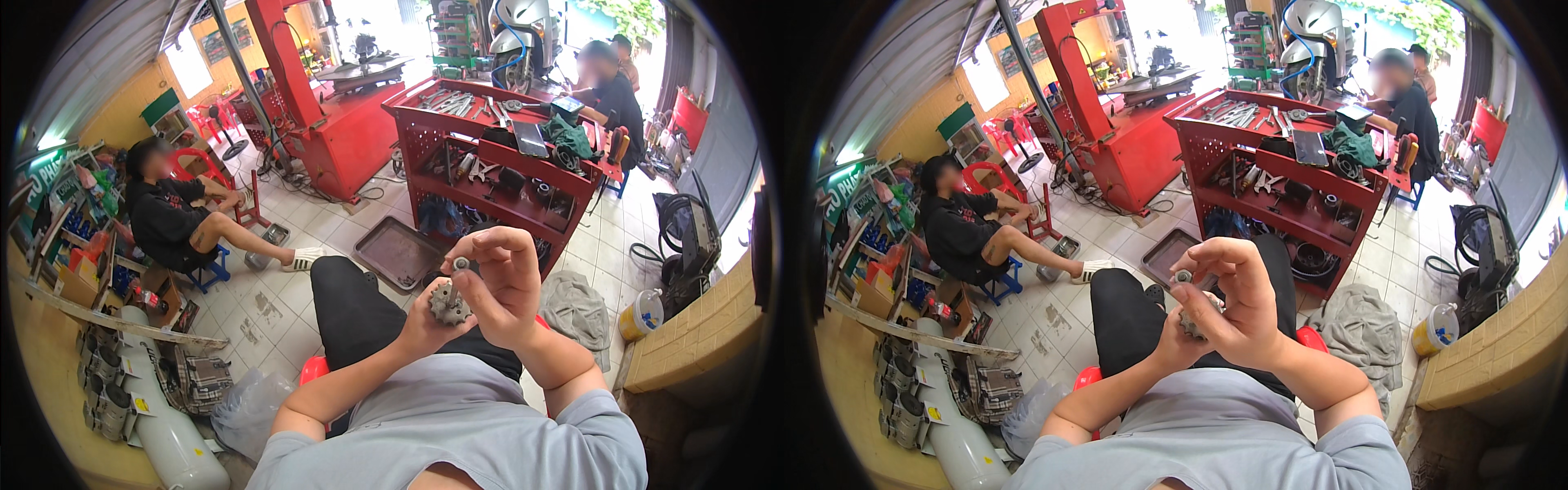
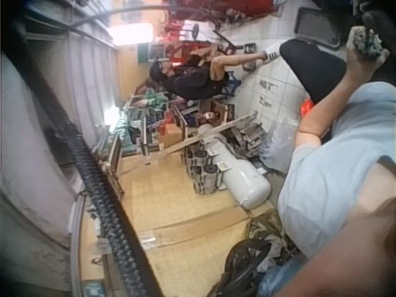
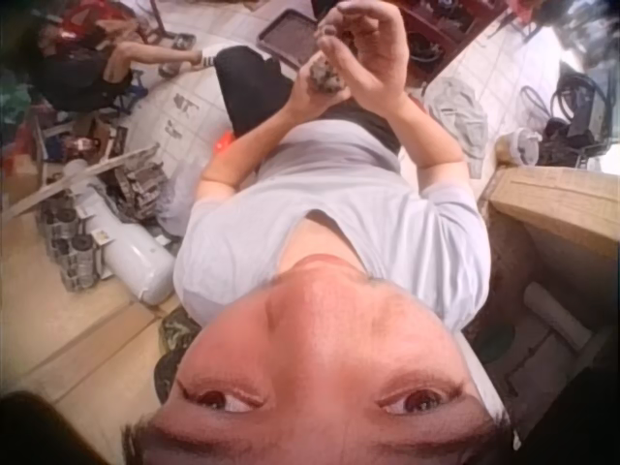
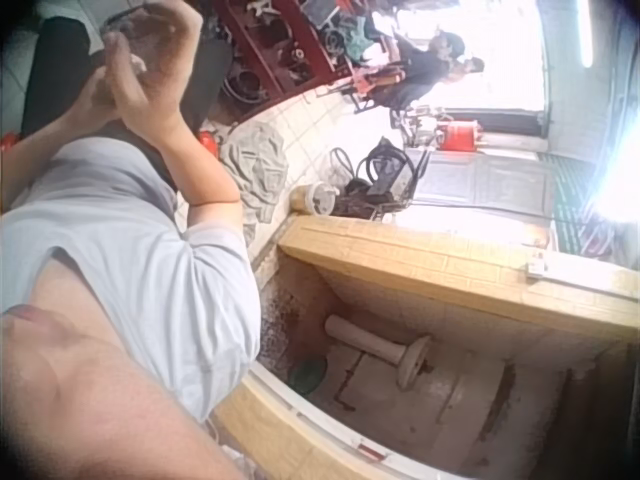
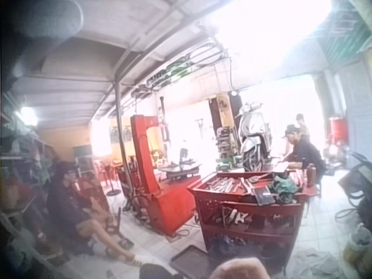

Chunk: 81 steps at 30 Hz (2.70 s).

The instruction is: The person sits on a low stool and assembles a small mechanical component by hand. They insert a cylindrical metal piece into a gear-like housing, rotate it to check fit, and repeatedly adjust the assembly while holding it in both hands.

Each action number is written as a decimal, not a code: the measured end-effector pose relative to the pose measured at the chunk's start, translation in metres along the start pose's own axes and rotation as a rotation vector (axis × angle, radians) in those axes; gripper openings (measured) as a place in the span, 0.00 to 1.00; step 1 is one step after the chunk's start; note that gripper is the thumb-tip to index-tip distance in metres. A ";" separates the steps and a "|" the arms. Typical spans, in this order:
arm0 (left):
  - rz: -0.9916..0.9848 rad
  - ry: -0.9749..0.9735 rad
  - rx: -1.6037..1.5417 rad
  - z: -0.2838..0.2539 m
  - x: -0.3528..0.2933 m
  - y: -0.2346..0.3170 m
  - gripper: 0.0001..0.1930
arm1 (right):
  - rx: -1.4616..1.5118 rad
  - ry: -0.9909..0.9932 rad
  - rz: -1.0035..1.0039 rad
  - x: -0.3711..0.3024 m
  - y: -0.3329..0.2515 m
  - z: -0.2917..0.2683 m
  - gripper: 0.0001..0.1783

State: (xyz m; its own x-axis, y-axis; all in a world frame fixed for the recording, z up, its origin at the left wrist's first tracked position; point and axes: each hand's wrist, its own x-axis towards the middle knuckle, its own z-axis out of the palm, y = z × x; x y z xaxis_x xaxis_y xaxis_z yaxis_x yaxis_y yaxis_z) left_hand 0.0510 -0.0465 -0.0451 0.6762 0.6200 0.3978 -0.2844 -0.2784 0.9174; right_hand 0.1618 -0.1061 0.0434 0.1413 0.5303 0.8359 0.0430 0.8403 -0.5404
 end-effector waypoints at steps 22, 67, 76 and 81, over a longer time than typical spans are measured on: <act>0.076 -0.223 0.258 -0.007 0.008 0.033 0.32 | 0.111 0.065 -0.005 0.002 0.001 0.003 0.14; 0.185 -0.039 0.254 -0.006 0.003 0.030 0.25 | 0.077 -0.005 0.005 0.005 0.001 -0.005 0.20; 0.175 -0.030 0.221 -0.013 0.005 0.004 0.25 | -0.061 -0.045 0.102 0.009 -0.014 0.000 0.17; 0.176 -0.013 0.294 -0.012 0.007 0.011 0.25 | -0.003 -0.031 0.219 0.005 -0.005 -0.006 0.16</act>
State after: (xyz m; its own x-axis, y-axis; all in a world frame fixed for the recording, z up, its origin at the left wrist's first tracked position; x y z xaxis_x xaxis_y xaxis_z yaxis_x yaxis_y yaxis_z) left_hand 0.0438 -0.0365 -0.0321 0.6433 0.5351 0.5476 -0.1905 -0.5808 0.7914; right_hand 0.1681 -0.1084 0.0502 0.1176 0.7034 0.7010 0.0175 0.7044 -0.7096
